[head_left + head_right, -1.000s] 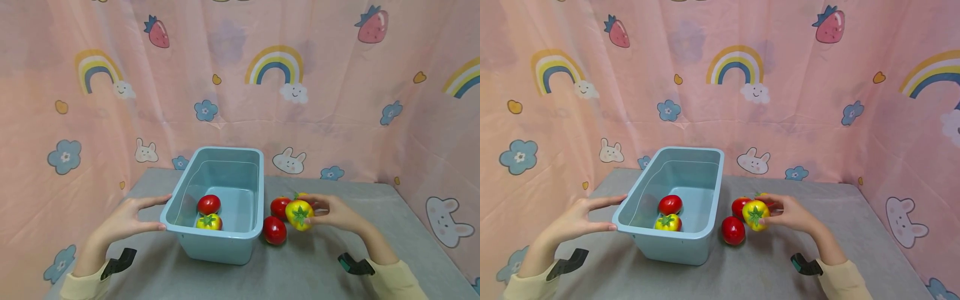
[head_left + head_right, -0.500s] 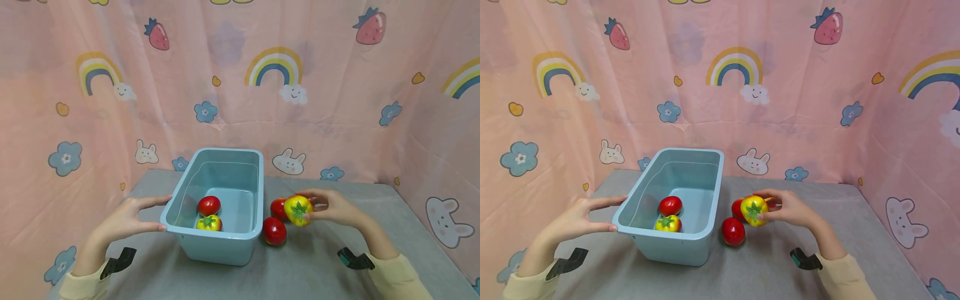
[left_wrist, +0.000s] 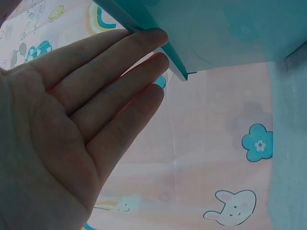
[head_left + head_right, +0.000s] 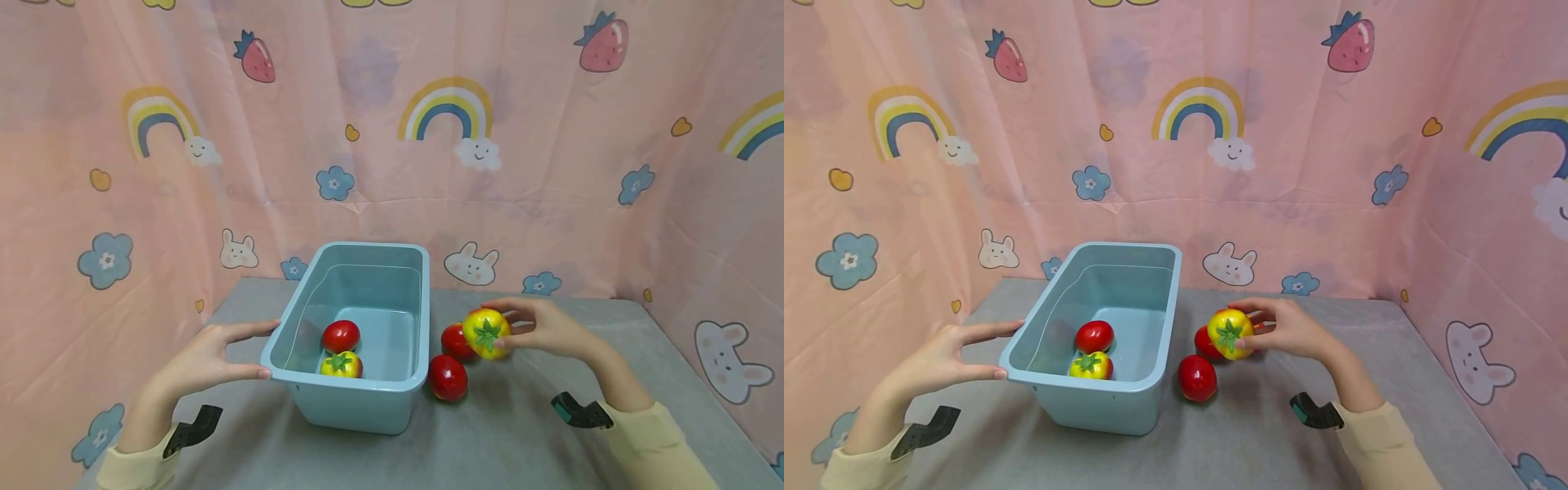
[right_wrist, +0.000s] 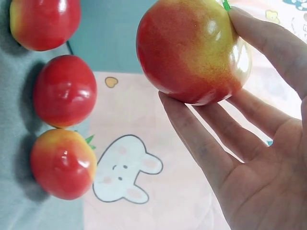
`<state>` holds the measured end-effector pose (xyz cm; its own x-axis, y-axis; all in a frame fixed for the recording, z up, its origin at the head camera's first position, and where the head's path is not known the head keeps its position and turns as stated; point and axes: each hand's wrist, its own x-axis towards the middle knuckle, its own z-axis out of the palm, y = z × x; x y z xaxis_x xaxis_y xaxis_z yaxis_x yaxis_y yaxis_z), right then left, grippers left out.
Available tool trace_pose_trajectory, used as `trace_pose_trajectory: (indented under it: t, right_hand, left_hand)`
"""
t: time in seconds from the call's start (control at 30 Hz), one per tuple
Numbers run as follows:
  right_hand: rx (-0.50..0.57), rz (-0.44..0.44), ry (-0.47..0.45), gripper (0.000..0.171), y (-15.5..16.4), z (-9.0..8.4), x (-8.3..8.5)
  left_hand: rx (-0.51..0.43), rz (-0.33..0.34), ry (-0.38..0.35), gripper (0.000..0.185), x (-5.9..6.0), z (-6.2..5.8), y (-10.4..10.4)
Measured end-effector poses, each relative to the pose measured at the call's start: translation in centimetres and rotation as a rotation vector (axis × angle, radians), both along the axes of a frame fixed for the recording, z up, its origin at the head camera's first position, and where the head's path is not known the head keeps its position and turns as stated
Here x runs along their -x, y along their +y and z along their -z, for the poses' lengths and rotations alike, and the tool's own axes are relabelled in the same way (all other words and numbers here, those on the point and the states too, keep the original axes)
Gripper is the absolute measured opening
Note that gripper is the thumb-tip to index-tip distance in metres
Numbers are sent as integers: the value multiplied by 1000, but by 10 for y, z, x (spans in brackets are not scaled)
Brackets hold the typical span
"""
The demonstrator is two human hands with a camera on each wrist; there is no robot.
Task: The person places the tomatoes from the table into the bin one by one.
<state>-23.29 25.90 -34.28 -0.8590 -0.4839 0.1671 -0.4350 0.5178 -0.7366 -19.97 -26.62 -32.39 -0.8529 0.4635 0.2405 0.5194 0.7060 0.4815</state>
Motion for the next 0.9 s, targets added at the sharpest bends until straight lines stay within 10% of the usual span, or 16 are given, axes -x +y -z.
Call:
trace_pose_trajectory:
  t: [0.9]
  right_hand:
    - [-67, -18, 12, 58, -12, -30, 4]
  left_hand:
    - [-21, 12, -11, 67, 0, 0, 1]
